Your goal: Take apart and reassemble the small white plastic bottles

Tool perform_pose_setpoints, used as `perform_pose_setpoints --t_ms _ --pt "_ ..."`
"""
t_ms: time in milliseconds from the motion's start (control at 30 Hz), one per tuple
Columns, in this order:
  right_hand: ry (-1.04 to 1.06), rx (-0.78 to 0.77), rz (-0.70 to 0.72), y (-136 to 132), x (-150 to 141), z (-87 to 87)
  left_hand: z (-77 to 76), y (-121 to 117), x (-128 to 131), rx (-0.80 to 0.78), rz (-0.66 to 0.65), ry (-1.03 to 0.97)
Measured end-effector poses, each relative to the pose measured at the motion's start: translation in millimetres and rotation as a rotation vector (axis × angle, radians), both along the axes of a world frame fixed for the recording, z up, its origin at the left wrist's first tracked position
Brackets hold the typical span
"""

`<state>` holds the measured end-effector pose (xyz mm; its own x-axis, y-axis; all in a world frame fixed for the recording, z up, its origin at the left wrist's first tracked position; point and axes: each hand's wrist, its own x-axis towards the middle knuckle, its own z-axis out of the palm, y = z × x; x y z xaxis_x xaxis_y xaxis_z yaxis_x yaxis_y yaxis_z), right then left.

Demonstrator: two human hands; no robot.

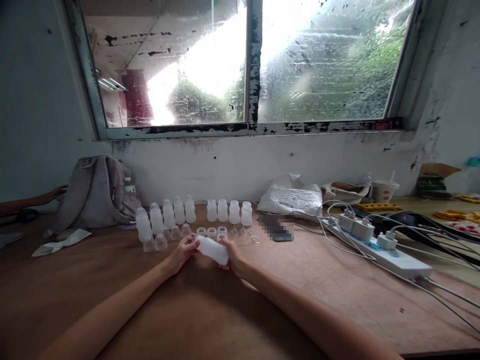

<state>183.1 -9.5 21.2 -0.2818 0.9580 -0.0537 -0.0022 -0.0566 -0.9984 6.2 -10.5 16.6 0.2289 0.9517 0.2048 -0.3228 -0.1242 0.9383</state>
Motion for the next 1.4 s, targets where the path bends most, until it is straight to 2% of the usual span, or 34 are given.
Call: perform_pose_setpoints --t_ms 100,133,300,467,533,667,767,833,900,1000,1100,1167,1267,1400 --pt "0.059 -0.224 0.056 -1.1 1.7 4.4 2.0 -1.4 -0.7 0.020 -0.011 0.023" --pt "0.069 -0.250 0.055 -2.2 2.3 6.2 2.6 -2.1 -0.6 0.025 -0.020 0.024" --pt "0.079 -0.270 0.040 -6.0 4.9 11.7 3.0 -6.2 0.2 0.033 -0.049 0.007" --pt "0.045 -0.260 0.083 -3.1 4.0 5.4 -0.4 -8.6 -4.3 0.064 -0.045 0.037" --pt "0.059 -0.175 0.062 -3.5 1.1 1.2 0.0 -7.9 -7.1 0.078 -0.052 0.043" --pt "0.165 0.101 0.064 -9.6 -7.5 -3.4 -0.1 -1.3 -9.6 0.030 -0.045 -0.047" --pt "0.182 0.188 0.116 -15.0 -13.6 -2.5 -5.9 4.4 -6.9 -0.068 0.042 -0.040" --pt "0.162 0.236 0.140 -18.0 -16.8 -1.1 -10.0 4.6 -3.4 -0.062 0.124 0.026" --pt "0.127 0.293 0.182 -20.3 -19.4 -0.4 -11.0 0.1 0.5 0.042 0.177 0.129" --pt "0.029 0.380 0.243 -22.4 -21.8 -1.3 -6.0 -12.7 4.8 0.297 0.233 0.358" --pt "-0.087 0.482 0.205 -21.2 -22.2 -4.9 0.4 -23.2 6.7 0.474 0.372 0.553" --pt "-0.178 0.576 0.144 -18.3 -21.6 -8.3 1.9 -25.4 7.3 0.506 0.441 0.621" --pt "-0.303 0.684 0.066 -13.3 -20.3 -12.9 0.3 -23.3 7.9 0.515 0.465 0.669" --pt "-0.344 0.709 0.062 -13.5 -18.1 -12.7 -2.4 -19.0 6.2 0.523 0.450 0.703"
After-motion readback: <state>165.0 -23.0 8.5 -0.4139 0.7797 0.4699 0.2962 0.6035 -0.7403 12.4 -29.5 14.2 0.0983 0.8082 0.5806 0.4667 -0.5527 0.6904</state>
